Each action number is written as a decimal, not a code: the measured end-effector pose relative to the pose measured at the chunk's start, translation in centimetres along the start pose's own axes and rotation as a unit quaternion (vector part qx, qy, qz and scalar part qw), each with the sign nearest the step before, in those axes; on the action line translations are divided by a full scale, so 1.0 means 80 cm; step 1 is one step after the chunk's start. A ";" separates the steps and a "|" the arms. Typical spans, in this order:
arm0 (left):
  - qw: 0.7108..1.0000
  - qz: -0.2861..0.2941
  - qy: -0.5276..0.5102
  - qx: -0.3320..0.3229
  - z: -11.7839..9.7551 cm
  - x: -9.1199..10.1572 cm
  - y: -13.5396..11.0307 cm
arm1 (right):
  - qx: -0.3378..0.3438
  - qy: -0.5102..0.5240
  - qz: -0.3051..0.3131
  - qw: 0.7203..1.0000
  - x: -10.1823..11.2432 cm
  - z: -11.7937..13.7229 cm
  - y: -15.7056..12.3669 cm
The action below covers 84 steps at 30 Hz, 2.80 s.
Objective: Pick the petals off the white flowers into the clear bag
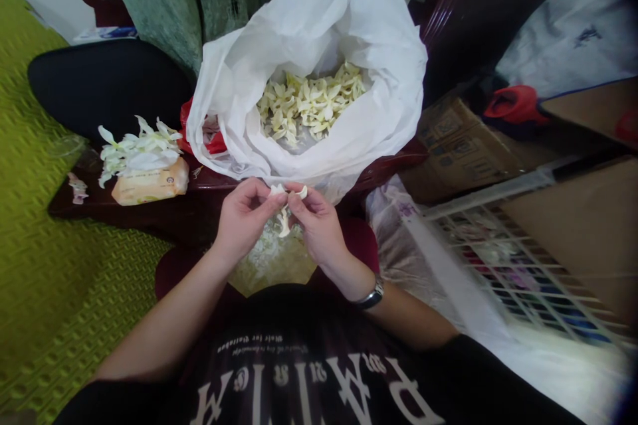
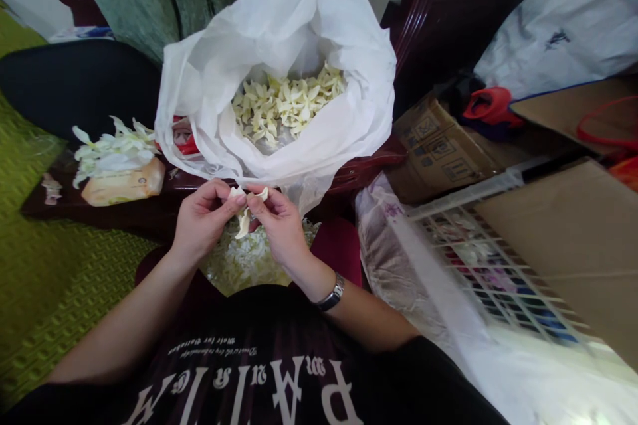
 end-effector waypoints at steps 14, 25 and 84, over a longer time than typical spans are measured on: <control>0.983 0.005 -0.115 0.142 0.022 -0.004 0.001 | -0.074 0.031 0.007 0.997 -0.005 -0.001 0.007; 0.967 -0.035 -0.172 0.187 0.017 -0.001 0.003 | -0.016 0.064 -0.059 0.996 0.001 0.011 0.016; 0.993 0.122 0.001 0.010 -0.003 -0.003 0.021 | -0.024 -0.092 0.074 0.993 0.008 0.017 0.025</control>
Point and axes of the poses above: each hand's wrist, its own y-axis towards the middle knuckle, its own x-axis out of the back of the hand, z = x × y, the point moved 3 cm from there along y, towards the middle knuckle, and after that the axes turned 14 degrees about -z, right-handed, at the moved point
